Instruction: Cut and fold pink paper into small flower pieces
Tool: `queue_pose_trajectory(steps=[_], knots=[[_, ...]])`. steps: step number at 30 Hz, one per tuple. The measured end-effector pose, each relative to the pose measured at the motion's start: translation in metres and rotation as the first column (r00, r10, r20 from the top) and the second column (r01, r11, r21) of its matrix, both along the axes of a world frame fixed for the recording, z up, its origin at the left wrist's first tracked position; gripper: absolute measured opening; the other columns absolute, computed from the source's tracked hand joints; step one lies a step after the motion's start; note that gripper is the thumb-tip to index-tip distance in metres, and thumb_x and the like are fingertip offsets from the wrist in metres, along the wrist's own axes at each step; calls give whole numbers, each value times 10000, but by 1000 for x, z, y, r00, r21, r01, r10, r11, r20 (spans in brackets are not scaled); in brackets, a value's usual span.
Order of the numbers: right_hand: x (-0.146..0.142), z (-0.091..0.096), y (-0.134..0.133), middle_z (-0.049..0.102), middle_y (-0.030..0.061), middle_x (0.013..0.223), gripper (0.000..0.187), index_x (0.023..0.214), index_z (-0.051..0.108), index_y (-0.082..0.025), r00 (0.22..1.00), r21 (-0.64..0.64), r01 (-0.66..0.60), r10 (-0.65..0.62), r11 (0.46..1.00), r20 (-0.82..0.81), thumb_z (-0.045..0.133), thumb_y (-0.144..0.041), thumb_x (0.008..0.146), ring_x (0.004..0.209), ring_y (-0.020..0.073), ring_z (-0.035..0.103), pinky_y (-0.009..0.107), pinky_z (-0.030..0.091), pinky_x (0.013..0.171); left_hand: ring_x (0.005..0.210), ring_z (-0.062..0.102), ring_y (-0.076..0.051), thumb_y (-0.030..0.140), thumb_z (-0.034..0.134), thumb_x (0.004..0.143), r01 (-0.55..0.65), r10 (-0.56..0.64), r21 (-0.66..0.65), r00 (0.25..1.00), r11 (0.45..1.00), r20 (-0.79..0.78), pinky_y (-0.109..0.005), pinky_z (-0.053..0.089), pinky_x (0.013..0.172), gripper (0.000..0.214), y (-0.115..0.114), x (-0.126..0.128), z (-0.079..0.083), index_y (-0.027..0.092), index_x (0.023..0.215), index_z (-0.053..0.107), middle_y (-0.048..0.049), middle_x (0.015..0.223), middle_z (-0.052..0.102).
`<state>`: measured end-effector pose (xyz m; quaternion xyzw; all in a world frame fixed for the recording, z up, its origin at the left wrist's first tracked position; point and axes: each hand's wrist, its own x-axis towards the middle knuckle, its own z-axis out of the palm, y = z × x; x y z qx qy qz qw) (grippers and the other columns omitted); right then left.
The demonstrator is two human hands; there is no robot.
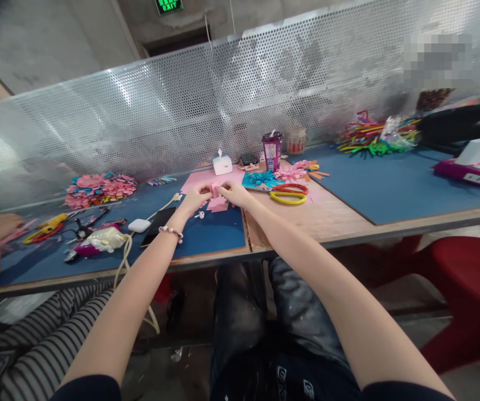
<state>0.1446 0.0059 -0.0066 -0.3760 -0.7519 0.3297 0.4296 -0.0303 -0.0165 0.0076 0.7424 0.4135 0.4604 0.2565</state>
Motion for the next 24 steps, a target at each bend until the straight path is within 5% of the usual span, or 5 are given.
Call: queue_pose_trajectory(steps=[8,13,18,24], knots=[[-3,5,-8,658,47,776,163,877,599,-115,999,64,3,-5,998,34,556,-272,873,561,80,584,125,397,393,689,580,-133,271,628,733,22,-22,3,1000,1000,7,-231,439,640,199,-2,4,-1,121,856,672,-51,784,673],[1,9,-8,656,49,733,171,750,608,-106,999,59,-2,0,998,44,457,-113,830,489,69,550,134,379,361,644,568,-124,239,627,702,-77,82,-54,992,996,97,-233,447,601,175,4,0,-1,143,842,667,-37,782,656],[4,7,-3,633,24,677,112,723,596,-116,1000,78,-13,12,997,14,522,-141,804,445,51,495,138,381,374,558,583,-115,244,627,715,-119,145,-174,979,978,146,-216,431,523,102,10,-2,-4,170,699,560,1,670,536],[3,2,3,577,-13,629,121,723,566,-144,998,179,19,-29,984,50,569,-234,804,465,73,492,168,369,428,597,655,-133,252,617,762,-4,68,-267,971,964,231,-198,458,542,137,5,1,-2,173,721,513,18,660,492]])
